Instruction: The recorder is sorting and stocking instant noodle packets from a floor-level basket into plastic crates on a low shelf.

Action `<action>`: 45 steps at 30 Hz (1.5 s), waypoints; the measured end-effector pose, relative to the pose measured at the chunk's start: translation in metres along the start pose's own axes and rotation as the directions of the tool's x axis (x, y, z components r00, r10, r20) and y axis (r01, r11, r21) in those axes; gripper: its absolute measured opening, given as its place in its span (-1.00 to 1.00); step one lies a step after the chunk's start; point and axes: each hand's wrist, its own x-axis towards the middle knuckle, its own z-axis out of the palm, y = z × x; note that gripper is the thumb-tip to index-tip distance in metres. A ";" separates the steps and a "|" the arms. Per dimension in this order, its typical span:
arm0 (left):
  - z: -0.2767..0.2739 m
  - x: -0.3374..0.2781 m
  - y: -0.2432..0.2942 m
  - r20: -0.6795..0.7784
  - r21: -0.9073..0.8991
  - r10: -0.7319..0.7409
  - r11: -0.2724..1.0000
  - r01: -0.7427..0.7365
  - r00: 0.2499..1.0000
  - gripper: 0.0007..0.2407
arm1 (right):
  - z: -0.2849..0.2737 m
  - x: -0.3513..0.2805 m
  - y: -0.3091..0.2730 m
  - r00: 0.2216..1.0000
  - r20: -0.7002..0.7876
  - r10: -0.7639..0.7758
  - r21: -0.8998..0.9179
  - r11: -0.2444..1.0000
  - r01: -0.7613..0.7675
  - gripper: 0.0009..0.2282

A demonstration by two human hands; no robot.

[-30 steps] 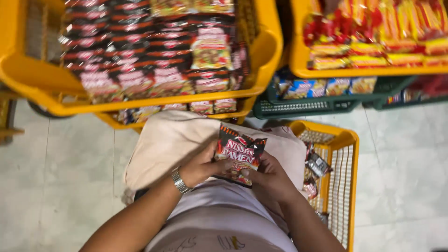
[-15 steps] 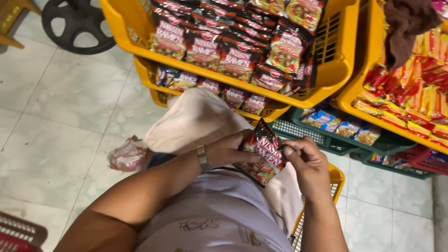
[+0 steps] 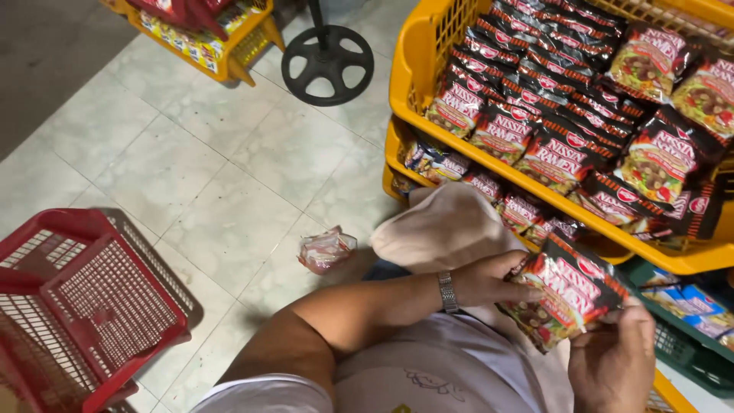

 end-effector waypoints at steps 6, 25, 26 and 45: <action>-0.001 -0.003 -0.003 -0.010 -0.153 -0.035 0.988 0.033 0.999 -0.47 | -0.033 -0.002 0.022 0.999 -0.015 0.032 -0.139 0.990 -0.034 -0.94; 0.004 -0.001 0.010 -0.223 -0.046 -0.153 0.988 0.146 0.963 -0.84 | 0.001 -0.015 0.026 0.971 0.035 0.235 -0.277 0.936 -0.216 -0.79; 0.006 0.000 0.017 -0.211 -0.034 -0.165 0.986 0.162 0.963 -0.85 | 0.003 -0.014 0.028 0.966 -0.002 0.258 -0.262 0.932 -0.250 -0.76; -0.006 0.001 0.033 -0.459 0.503 0.161 0.858 0.106 0.874 -0.75 | 0.005 -0.017 0.025 0.991 -0.052 0.121 -0.091 0.988 -0.125 -0.77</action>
